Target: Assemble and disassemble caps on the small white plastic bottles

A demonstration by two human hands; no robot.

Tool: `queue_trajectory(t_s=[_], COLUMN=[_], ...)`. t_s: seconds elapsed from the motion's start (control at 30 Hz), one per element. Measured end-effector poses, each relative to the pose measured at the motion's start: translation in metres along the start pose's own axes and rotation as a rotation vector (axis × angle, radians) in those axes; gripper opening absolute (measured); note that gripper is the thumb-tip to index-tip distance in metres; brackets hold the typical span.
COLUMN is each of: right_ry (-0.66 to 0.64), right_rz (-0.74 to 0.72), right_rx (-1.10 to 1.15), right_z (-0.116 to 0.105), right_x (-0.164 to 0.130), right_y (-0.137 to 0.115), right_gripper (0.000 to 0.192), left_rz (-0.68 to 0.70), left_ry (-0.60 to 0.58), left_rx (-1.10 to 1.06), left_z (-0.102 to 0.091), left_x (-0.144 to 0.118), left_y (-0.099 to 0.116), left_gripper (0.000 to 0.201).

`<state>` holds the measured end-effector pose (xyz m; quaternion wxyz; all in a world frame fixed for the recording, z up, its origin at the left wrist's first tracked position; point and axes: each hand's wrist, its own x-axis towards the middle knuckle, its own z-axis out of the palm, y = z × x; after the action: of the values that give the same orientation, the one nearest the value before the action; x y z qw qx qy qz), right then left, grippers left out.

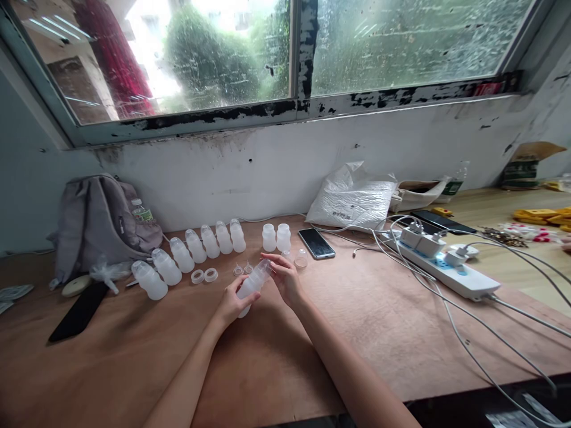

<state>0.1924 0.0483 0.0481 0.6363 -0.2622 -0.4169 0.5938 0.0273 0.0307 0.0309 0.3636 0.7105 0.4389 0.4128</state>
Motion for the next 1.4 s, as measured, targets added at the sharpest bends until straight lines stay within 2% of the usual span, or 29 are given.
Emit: queue_trajectory(t_s=[0.2, 0.37, 1.0, 1.23, 1.4], right_ry=[-0.010, 0.036, 0.113, 0.171, 0.150], right_rz=[0.015, -0.013, -0.085, -0.103, -0.121], right_rx=[-0.033, -0.014, 0.073, -0.025, -0.169], right_z=[0.003, 0.008, 0.022, 0.027, 0.019], right_x=[-0.002, -0.004, -0.004, -0.003, -0.005], right_y=[0.003, 0.006, 0.017, 0.020, 0.016], right_gripper=[0.018, 0.015, 0.012, 0.009, 0.006], left_rz=[-0.016, -0.007, -0.002, -0.020, -0.011], left_ry=[-0.007, 0.009, 0.002, 0.018, -0.026], left_rx=[0.005, -0.016, -0.202, -0.194, -0.211], left_z=[0.001, 0.003, 0.003, 0.003, -0.001], left_x=[-0.001, -0.001, 0.001, 0.002, 0.002], left_y=[-0.002, -0.003, -0.008, -0.009, -0.009], left_gripper=[0.044, 0.043, 0.047, 0.048, 0.047])
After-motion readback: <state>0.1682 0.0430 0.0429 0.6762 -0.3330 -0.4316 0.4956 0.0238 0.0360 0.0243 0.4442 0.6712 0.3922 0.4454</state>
